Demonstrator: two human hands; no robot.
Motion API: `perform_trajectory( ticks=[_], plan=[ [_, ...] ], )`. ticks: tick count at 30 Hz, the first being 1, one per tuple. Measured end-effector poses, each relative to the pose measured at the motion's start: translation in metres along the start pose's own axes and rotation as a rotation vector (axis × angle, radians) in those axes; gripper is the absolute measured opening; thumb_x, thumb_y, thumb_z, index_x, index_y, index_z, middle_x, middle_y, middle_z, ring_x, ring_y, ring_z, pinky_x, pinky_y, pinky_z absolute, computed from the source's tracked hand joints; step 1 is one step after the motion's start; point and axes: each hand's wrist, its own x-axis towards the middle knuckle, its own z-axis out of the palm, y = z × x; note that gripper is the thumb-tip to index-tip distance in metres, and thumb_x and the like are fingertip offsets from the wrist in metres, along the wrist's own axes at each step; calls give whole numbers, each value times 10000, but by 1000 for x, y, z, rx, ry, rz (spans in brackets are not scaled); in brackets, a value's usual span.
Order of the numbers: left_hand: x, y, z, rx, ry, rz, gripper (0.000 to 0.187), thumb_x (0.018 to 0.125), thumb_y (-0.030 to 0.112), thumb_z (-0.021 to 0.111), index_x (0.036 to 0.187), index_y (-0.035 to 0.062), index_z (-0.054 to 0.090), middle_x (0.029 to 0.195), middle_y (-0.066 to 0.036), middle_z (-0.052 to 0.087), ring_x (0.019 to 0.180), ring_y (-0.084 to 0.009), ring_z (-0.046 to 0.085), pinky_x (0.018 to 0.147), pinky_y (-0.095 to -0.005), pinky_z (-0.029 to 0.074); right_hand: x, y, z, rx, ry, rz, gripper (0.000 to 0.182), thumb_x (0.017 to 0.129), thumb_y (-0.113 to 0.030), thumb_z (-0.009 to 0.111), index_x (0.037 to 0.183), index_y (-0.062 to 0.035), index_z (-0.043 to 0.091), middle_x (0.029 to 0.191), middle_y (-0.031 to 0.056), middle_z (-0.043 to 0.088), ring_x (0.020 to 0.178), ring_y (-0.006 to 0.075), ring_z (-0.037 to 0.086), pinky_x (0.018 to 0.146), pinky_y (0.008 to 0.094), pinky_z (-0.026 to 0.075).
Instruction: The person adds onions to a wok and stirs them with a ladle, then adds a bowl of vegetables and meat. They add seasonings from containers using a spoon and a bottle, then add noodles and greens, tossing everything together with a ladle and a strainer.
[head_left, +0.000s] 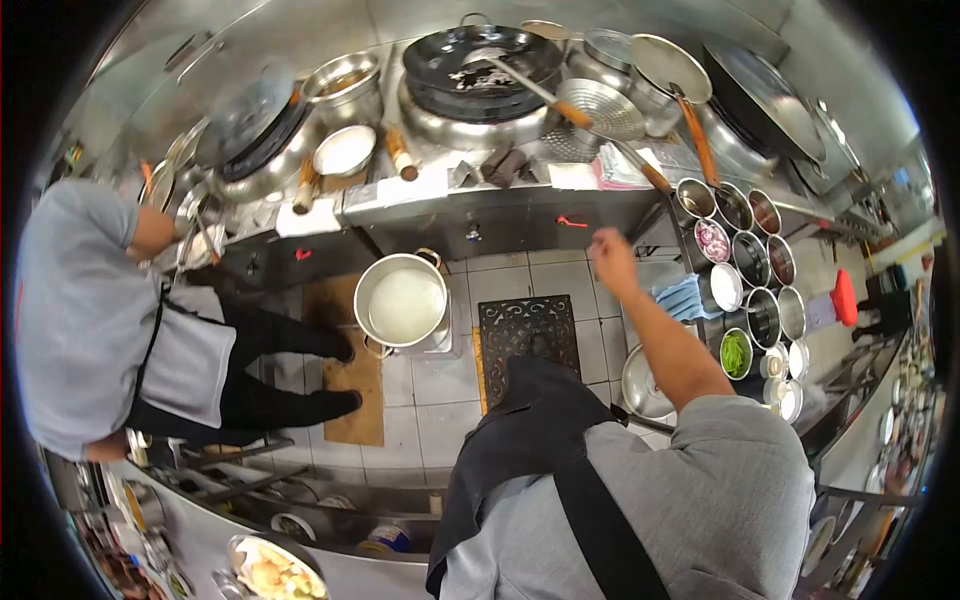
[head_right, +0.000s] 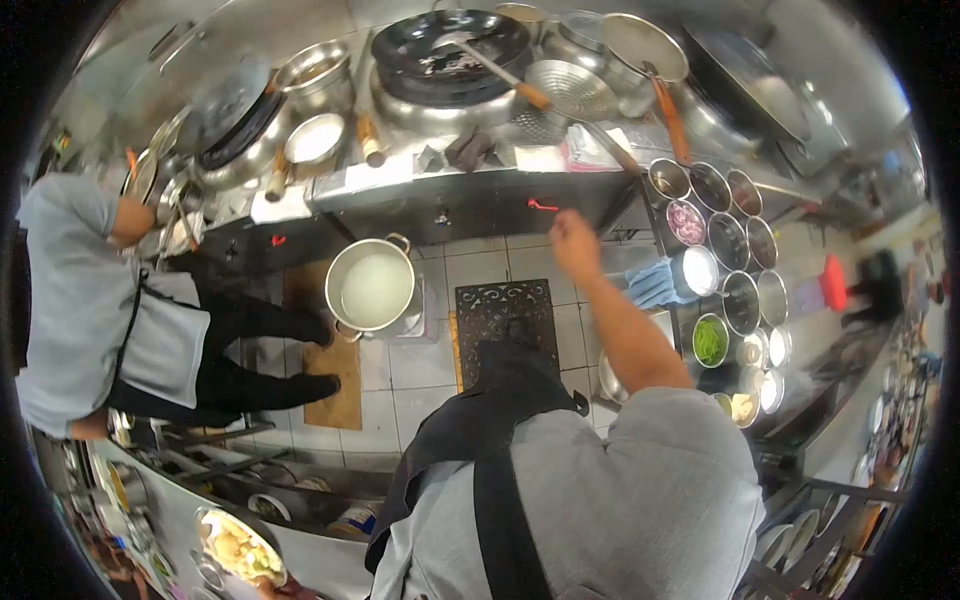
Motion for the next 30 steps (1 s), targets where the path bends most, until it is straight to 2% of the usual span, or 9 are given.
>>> perform_trajectory(
  ticks=[6,9,10,12,19,22,24,28,30],
  plan=[
    [-35,-53,132,-138,-534,-236,419,850,149,602,1228,-31,578,1184,-108,651,1046,-243,647,825,-355,545,132,27,-114,-448,169,207,392,876,-304,667,1213,-111,620,1131,211,621,1063,370,587,894,477,474],
    [-88,-58,204,-157,-695,-328,422,850,129,593,1245,-19,575,1187,-134,653,1031,-257,660,805,-367,564,169,147,-83,-204,67,332,465,872,-420,666,1202,-96,612,1088,212,654,964,329,651,828,450,514],
    [-107,-57,227,-132,-697,-341,430,848,124,591,1253,-16,571,1203,-142,648,1035,-266,661,805,-378,571,177,90,-117,231,-301,769,419,902,-310,657,1244,-82,577,867,109,649,631,191,637,548,361,541],
    [-147,-54,267,-163,-749,-329,438,845,111,583,1262,-21,562,1216,-141,645,1030,-260,666,800,-390,581,177,98,-105,167,-336,628,488,880,-473,631,1159,-75,592,919,195,687,646,294,671,656,415,535],
    [-244,-50,388,-172,-867,-355,375,855,127,579,1206,-3,581,1160,-104,671,976,-224,680,744,-348,579,186,75,-158,-255,41,-47,412,838,-296,728,1205,-133,639,1022,150,648,1041,361,579,884,460,466],
    [-282,-33,429,-176,-873,-379,362,862,141,582,1199,11,588,1155,-93,674,963,-213,682,730,-343,578,221,102,-199,-516,79,-6,659,799,-259,739,1398,-167,480,1232,158,582,1158,369,546,921,441,471],
    [-284,-28,447,-156,-956,-376,415,866,146,579,1256,4,554,1215,-110,640,1041,-243,651,809,-376,560,242,139,-216,-368,-310,339,772,777,-219,727,1463,-166,376,1213,195,596,1114,391,580,915,466,480],
    [-295,-15,503,-204,-1155,-429,542,878,126,576,1376,-51,454,1369,-182,546,1229,-322,562,1039,-455,471,258,183,-236,-574,-292,456,711,795,-165,704,1442,-246,421,1094,240,629,1018,410,612,918,491,480],
    [-316,-7,550,-293,-1295,-438,512,896,98,558,1368,-70,451,1366,-197,542,1237,-337,553,1056,-460,454,262,176,-238,-627,-69,157,573,822,-136,703,1365,-182,524,1111,201,644,1007,398,607,901,478,481]
  ],
)
